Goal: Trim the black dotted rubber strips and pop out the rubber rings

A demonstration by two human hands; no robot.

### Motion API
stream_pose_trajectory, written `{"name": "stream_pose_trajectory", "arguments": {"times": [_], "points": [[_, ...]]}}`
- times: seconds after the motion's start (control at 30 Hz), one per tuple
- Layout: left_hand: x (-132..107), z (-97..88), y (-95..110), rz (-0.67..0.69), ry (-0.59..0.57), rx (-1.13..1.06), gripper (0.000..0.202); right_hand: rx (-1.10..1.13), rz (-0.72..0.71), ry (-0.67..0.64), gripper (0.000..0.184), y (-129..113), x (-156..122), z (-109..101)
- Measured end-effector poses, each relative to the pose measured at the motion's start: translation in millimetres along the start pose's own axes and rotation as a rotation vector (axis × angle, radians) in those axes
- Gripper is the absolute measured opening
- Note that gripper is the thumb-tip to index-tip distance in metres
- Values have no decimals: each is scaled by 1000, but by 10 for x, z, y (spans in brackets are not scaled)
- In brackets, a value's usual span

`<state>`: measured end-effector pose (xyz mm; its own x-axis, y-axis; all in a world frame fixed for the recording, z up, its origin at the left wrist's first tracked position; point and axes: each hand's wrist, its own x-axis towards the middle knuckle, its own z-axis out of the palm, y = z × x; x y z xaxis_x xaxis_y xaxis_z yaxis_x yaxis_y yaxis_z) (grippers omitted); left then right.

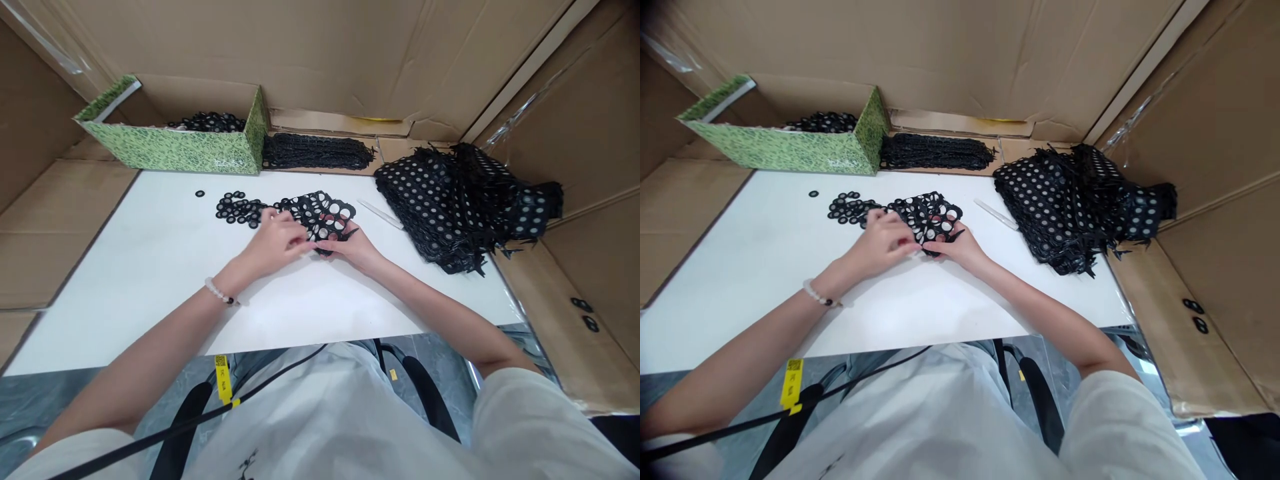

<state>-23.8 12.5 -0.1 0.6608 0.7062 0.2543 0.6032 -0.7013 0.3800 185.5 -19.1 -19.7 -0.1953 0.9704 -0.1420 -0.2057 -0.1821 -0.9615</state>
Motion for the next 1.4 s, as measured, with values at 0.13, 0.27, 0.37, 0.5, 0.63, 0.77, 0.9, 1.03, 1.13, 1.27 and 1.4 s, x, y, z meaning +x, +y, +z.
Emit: {"name": "stream_pose_trajectory", "arguments": {"times": [0.13, 0.27, 0.37, 0.5, 0.63, 0.77, 0.9, 1.03, 1.13, 1.27, 1.4], "points": [[-17, 107, 105, 51, -71, -47, 44, 68, 25, -99, 71, 0, -2, 2], [-26, 75, 83, 16, -53, -107, 42, 99, 52, -171, 83, 9, 12, -44], [-11, 46, 69, -33, -18, -222, 46, 87, 57, -156, 83, 9, 14, -59], [26, 39, 90, -96, 69, -380, 47, 91, 31, -137, 83, -45, -8, -20], [38, 3, 114, -157, 81, -589, 45, 67, 21, -125, 84, -121, -26, -15], [50, -73, -55, -372, 251, -695, 42, 43, -28, -58, 84, -192, 6, -132], [58, -174, -429, -572, 547, -506, 39, 58, 23, 3, 67, -228, 48, -222], [11, -246, -658, -706, 467, -158, 38, 93, 141, -28, 42, -169, 29, -155], [-13, -243, -608, -672, 323, 108, 37, 91, 178, -63, 36, -105, 3, -83], [-10, -178, -339, -338, 266, 95, 43, 9, 150, -96, 38, -72, 1, -46], [-15, -73, -71, 25, 5, -76, 47, -48, 104, -151, 42, -74, -2, -34]]}}
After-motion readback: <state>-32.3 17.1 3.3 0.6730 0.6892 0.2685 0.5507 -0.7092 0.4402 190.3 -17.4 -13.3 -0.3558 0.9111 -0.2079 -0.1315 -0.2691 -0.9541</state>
